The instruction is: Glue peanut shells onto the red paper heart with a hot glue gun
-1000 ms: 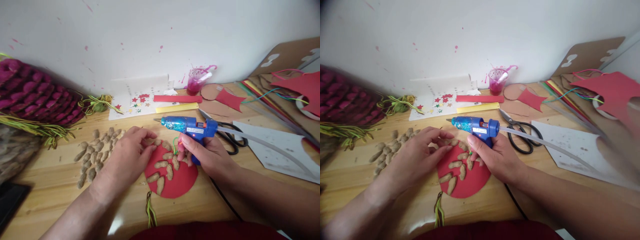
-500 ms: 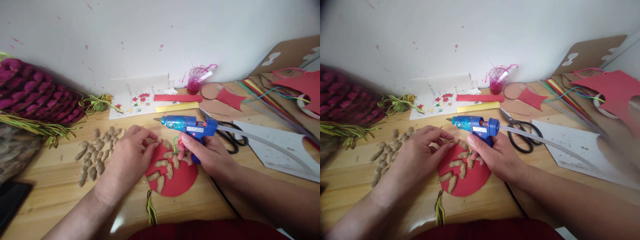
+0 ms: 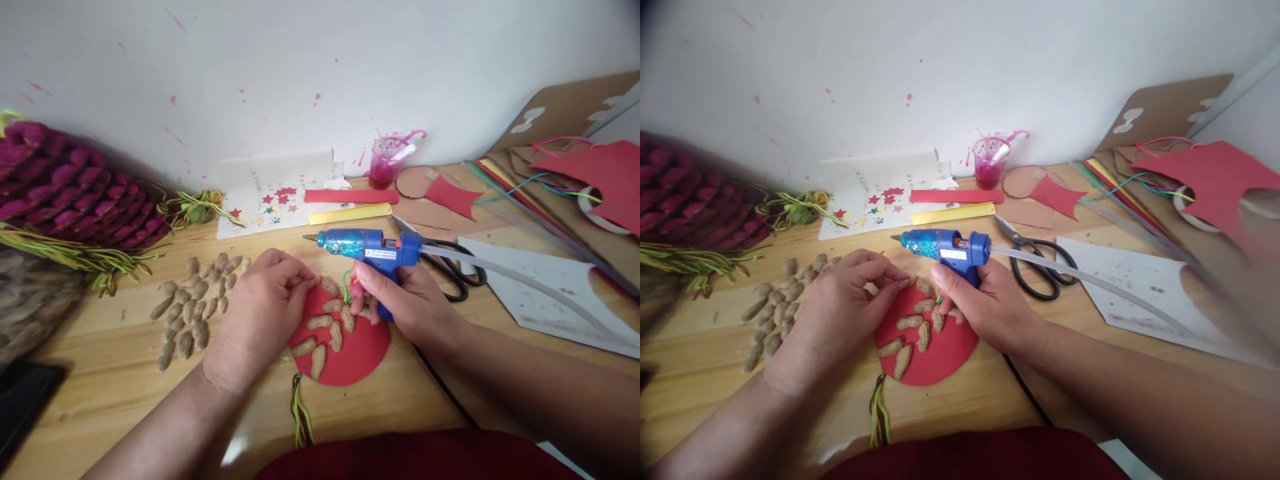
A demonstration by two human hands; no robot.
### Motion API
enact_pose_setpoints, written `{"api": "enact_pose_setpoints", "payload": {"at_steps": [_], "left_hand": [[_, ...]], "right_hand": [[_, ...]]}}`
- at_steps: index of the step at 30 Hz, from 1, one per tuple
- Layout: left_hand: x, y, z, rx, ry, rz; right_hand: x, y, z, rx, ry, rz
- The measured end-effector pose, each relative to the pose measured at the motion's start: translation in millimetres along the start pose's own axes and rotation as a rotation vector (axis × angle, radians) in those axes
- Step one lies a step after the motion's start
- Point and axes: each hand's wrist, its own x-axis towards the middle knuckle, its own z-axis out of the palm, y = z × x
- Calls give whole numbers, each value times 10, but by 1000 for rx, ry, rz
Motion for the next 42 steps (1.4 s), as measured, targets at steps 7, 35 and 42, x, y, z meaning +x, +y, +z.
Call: {"api": "enact_pose_setpoints", "payload": {"at_steps": [7,35,42], "left_hand": [[13,25,-18,22,-31,-10],[-40,31,-263,84,24,90],[-140,86,-223,108,-157,219]], "right_hand": [[-3,31,-13,-23,1,14],[38,-2,5,83,-5,2],[34,-29,10,90,13,8]]}}
